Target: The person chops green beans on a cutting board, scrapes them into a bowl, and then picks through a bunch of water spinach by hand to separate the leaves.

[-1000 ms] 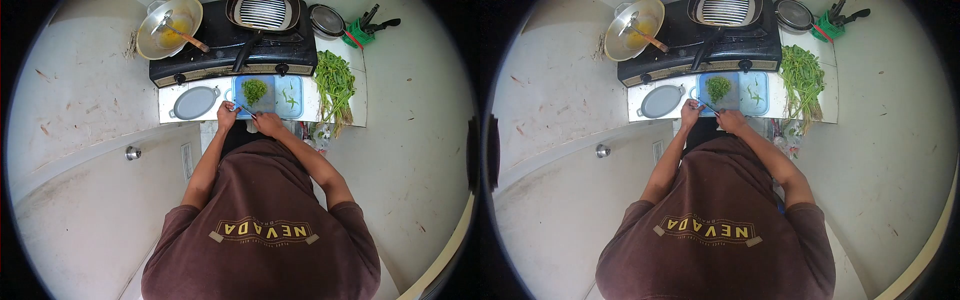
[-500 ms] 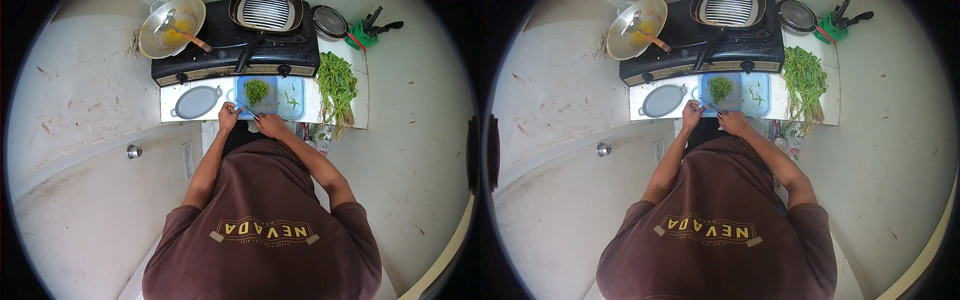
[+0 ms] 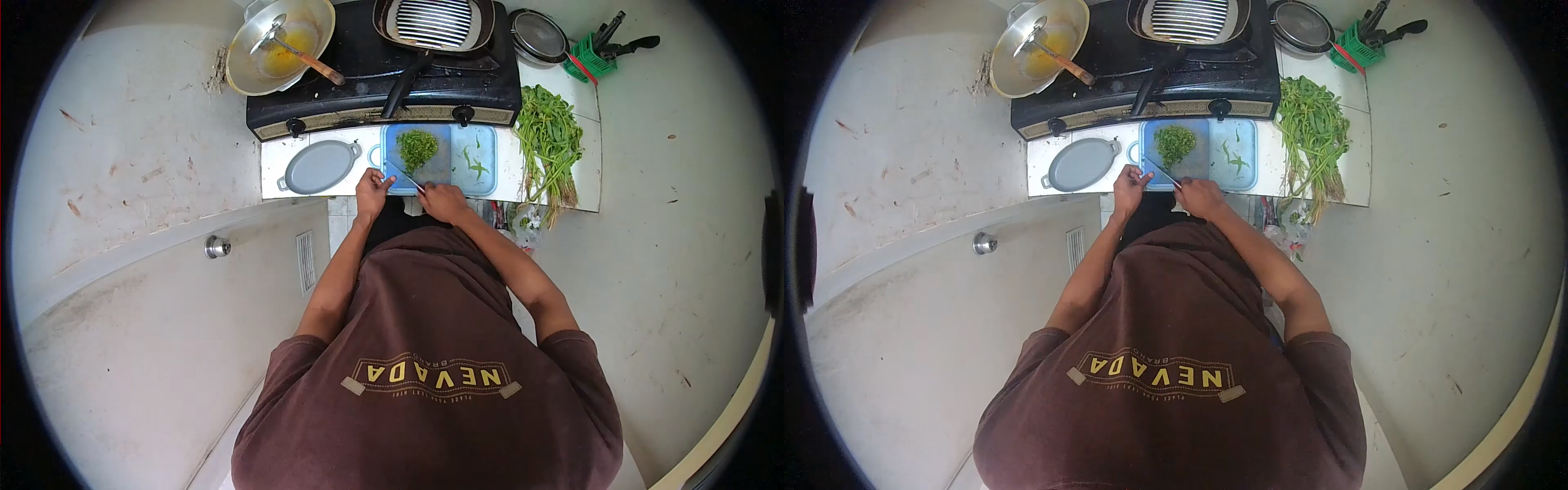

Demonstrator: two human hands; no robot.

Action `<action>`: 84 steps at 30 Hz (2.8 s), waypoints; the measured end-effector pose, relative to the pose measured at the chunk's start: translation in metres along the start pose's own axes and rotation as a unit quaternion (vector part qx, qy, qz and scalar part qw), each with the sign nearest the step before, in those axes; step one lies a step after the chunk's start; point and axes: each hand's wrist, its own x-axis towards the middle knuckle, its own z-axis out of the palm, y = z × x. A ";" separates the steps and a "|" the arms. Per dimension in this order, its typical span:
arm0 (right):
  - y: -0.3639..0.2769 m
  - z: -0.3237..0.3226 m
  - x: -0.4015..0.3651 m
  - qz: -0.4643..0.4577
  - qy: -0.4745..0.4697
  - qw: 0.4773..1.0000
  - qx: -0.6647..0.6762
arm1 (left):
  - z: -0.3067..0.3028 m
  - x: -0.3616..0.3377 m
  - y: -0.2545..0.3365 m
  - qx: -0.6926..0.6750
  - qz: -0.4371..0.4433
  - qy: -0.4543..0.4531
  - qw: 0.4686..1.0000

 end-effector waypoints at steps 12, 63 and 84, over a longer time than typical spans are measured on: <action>0.001 -0.008 -0.004 -0.040 -0.033 0.999 -0.008 | -0.014 -0.012 0.009 0.087 0.102 -0.029 0.991; 0.028 0.022 -0.143 0.381 0.312 0.819 0.296 | 0.148 0.085 0.126 0.238 0.396 -0.297 0.836; 0.025 0.022 -0.165 0.433 0.327 0.759 0.360 | 0.178 0.095 0.118 -0.047 -0.074 -0.501 0.861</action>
